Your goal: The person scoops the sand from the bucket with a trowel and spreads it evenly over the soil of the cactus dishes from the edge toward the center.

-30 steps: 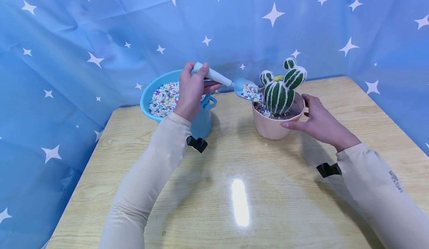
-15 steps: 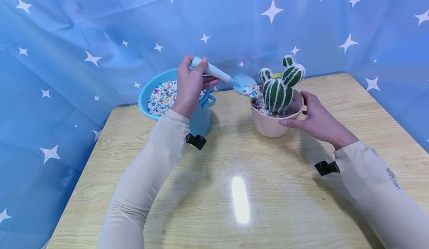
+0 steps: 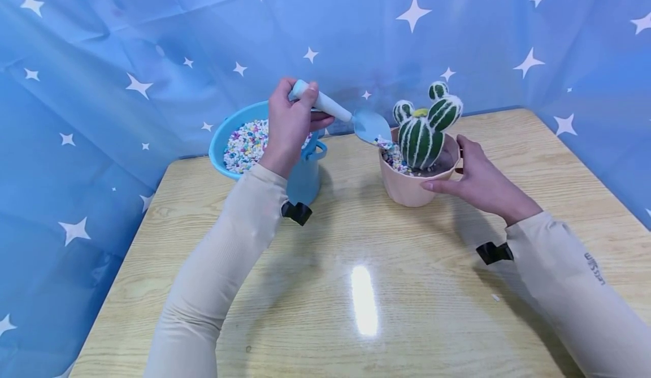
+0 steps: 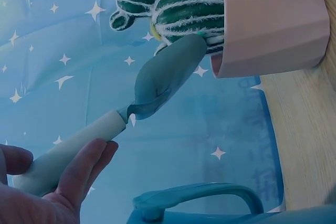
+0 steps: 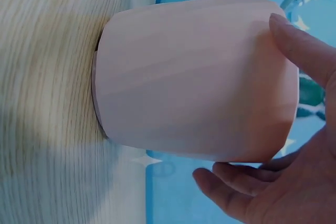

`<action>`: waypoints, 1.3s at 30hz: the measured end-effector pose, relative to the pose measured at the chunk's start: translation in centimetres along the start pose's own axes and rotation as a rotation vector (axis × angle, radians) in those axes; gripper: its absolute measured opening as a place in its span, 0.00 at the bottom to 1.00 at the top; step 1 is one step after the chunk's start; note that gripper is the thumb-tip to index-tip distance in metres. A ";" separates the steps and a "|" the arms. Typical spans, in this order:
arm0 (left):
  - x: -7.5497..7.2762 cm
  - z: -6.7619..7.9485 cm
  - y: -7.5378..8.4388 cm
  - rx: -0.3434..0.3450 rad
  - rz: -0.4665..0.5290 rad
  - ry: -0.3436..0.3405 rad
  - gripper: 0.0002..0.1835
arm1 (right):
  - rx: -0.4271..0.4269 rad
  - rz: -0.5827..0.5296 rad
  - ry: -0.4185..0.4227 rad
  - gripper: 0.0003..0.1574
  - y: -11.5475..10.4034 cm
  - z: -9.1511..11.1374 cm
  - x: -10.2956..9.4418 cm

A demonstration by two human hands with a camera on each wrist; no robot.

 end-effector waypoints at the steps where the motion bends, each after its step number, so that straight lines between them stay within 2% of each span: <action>1: 0.0 0.0 0.0 0.003 -0.003 -0.001 0.07 | 0.004 0.008 -0.005 0.71 0.0 0.0 0.1; 7: 0.0 0.3 0.3 0.017 -0.029 -0.012 0.08 | -0.016 0.046 -0.002 0.70 -0.3 0.1 0.3; 13: 0.1 0.5 0.4 0.024 -0.051 -0.022 0.09 | 0.016 0.041 -0.019 0.76 -0.1 -0.2 0.5; 21: 0.4 0.7 0.7 0.038 -0.023 -0.079 0.09 | 0.054 0.089 -0.044 0.81 0.0 -0.4 0.8; 26: 0.2 0.8 0.7 0.043 0.003 -0.089 0.09 | 0.042 0.049 -0.043 0.78 -0.2 -0.3 0.9; 33: -1.2 0.9 1.4 0.069 0.096 -0.085 0.09 | 0.053 0.043 -0.048 0.79 0.0 -0.4 0.8; 39: -3.6 0.7 2.7 0.088 0.200 -0.022 0.07 | 0.020 0.018 -0.032 0.74 -0.3 -0.1 0.3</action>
Point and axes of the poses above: each hand's wrist, its own z-axis away from the middle knuckle, its own x-axis out of the palm, y = z × x, the point moved 8 cm from there along -z, towards the middle knuckle, and after that the axes turned 2 degrees about -x, right-handed, at the moved point
